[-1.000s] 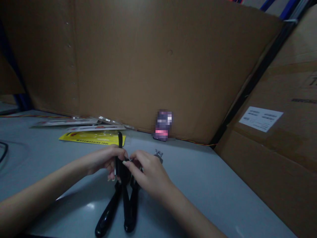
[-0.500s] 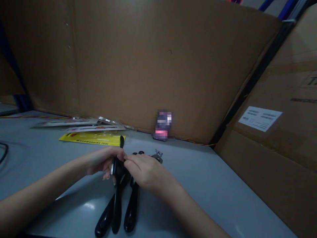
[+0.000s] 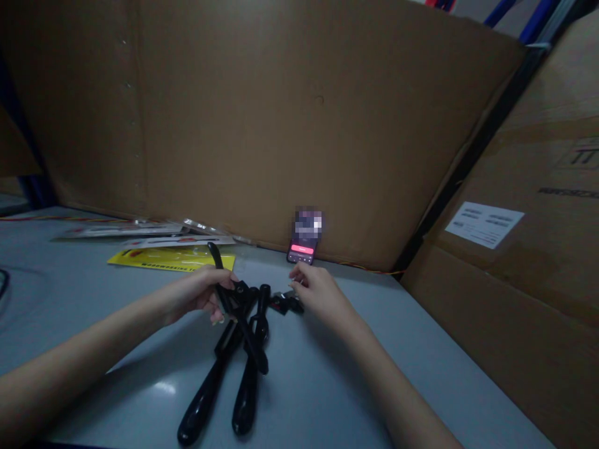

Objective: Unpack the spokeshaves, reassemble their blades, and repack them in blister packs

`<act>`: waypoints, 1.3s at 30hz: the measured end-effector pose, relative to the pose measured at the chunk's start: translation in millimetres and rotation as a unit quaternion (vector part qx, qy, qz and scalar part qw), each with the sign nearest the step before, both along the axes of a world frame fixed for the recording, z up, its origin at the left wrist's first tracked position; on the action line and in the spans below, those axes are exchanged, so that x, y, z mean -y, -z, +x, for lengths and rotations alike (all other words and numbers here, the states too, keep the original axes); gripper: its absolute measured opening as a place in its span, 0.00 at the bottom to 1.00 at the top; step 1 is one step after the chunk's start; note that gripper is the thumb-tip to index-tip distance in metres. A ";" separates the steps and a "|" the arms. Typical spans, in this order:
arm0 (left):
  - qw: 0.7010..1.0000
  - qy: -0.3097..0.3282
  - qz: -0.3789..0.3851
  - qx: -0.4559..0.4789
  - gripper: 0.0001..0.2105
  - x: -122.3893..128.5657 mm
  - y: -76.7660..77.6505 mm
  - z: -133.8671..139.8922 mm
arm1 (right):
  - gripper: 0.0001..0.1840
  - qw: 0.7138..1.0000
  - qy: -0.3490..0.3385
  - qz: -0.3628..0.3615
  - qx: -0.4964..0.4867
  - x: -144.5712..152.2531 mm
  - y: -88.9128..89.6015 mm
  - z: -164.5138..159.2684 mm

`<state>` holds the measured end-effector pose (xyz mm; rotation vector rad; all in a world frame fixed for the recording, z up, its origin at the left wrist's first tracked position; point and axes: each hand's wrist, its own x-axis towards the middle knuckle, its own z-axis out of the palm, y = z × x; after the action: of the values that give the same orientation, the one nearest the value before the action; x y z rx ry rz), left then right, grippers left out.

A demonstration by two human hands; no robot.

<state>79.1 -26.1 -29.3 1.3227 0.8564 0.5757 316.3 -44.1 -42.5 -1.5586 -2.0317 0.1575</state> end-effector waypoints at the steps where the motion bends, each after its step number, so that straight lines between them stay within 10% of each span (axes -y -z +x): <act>1: 1.000 -0.011 0.003 0.003 0.10 -0.2 -0.3 0.1 | 0.04 1.000 0.005 -0.018 0.008 -4.0 3.6 4.2; 14: 0.999 -0.047 0.010 0.020 0.11 -2.5 2.7 0.4 | 0.05 0.997 -0.051 -0.006 0.051 -2.0 10.3 0.6; 25: 0.997 0.023 0.053 0.044 0.12 13.3 -0.7 5.9 | 0.12 0.953 -0.164 -0.090 -0.240 23.2 7.9 -52.1; 39: 0.995 0.049 0.055 0.067 0.16 5.1 4.4 5.9 | 0.09 0.917 -0.073 -0.058 -0.387 24.2 1.6 -51.0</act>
<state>85.0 -31.2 -33.7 1.4013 0.6539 0.6334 265.2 -68.3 -44.2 -1.1358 -1.5022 0.8258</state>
